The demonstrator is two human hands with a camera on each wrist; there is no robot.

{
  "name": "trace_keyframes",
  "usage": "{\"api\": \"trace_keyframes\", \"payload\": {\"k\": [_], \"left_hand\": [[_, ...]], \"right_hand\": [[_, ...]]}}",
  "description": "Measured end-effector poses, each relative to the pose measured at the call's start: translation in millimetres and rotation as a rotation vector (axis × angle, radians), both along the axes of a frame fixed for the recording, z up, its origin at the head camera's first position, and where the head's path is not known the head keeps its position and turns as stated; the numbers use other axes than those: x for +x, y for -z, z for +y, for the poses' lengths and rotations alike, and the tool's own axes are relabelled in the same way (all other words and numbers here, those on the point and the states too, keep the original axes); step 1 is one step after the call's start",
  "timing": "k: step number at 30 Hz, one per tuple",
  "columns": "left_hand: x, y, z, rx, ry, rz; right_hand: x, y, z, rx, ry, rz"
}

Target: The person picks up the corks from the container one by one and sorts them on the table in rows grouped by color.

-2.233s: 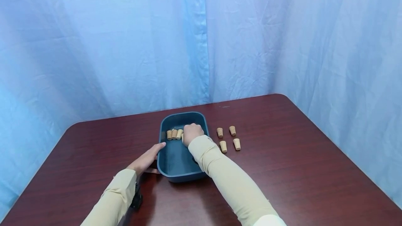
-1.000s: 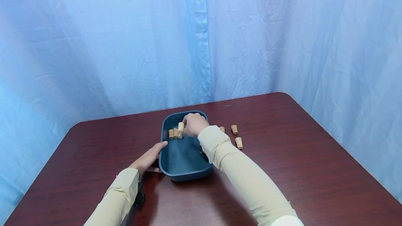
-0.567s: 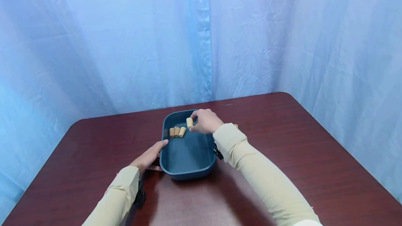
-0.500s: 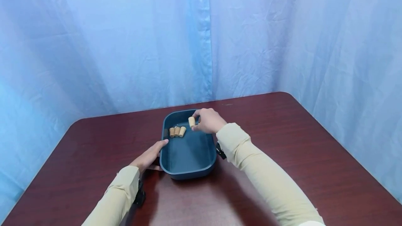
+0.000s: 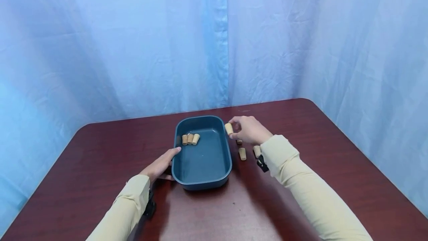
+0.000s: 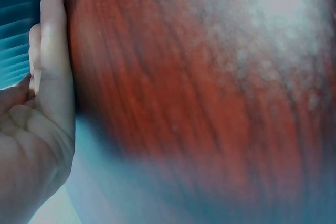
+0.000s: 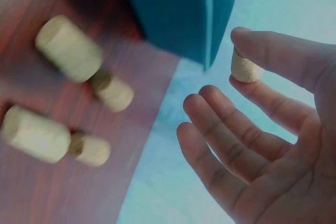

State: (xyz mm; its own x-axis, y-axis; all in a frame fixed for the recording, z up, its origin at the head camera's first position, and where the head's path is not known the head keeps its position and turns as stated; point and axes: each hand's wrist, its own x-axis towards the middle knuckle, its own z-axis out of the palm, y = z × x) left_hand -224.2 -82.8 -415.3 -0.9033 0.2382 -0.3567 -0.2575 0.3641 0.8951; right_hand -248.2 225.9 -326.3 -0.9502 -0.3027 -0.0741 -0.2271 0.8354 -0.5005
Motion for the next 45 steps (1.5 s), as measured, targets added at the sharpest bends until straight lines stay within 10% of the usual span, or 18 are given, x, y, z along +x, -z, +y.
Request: {"api": "trace_keyframes", "payload": {"k": [23,45], "left_hand": [[-0.2,1.6,-0.2,-0.011,0.001,0.004],[0.8,0.6,-0.8,-0.008,0.010,0.000]], "right_hand": [[21.3,36.9,93,0.024,0.063,0.053],[28.7,54.0,102,0.174,0.105,0.002]]}}
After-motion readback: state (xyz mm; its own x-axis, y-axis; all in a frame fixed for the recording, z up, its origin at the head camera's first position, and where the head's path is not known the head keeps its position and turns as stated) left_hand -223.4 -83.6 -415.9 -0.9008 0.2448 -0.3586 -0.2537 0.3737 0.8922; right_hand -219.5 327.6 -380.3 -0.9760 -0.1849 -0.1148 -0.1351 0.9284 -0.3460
